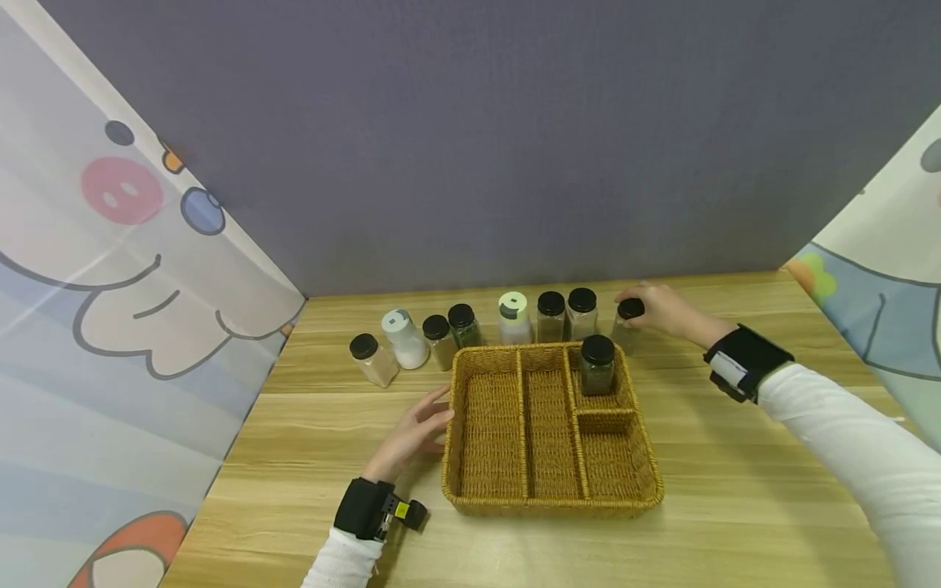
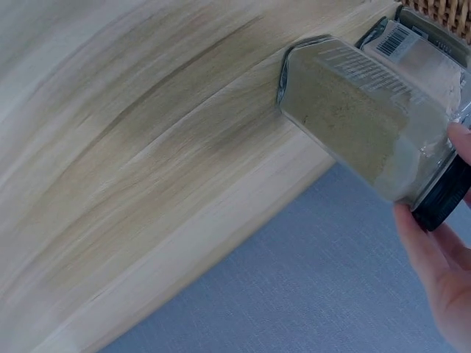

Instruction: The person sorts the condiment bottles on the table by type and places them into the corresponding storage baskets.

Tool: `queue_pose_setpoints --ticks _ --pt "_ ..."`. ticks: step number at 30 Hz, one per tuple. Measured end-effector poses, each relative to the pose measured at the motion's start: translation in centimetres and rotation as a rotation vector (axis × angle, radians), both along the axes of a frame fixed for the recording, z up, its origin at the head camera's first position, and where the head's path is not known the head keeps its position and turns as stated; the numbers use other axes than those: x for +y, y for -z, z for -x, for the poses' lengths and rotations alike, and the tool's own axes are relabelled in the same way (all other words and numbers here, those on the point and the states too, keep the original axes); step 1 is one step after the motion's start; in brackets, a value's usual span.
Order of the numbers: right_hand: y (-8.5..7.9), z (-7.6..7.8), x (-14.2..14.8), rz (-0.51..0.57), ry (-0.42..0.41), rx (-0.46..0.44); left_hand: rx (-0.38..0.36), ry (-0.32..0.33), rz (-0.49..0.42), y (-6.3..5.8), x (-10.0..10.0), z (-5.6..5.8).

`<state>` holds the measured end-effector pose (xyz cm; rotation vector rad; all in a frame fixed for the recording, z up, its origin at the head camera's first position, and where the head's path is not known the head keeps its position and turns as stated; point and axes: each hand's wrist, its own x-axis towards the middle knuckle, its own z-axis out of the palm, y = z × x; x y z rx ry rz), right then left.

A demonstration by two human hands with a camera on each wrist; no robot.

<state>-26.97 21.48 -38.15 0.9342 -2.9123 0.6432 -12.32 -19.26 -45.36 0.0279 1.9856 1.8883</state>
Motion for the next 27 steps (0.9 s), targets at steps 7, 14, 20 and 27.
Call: queue_pose_setpoints --ticks 7,14,20,27 --pt "-0.3 -0.3 -0.2 0.01 -0.003 0.01 -0.009 0.002 -0.004 0.0 0.0 0.1" --pt "-0.9 -0.6 -0.4 0.0 -0.021 0.016 -0.017 0.014 -0.006 -1.1 0.3 -0.3" --pt "-2.1 -0.8 -0.5 -0.031 -0.032 0.013 -0.013 0.02 0.005 -2.1 0.6 -0.6" --pt "-3.7 -1.0 -0.5 -0.075 -0.03 -0.022 0.0 0.008 -0.021 0.0 0.0 0.0"
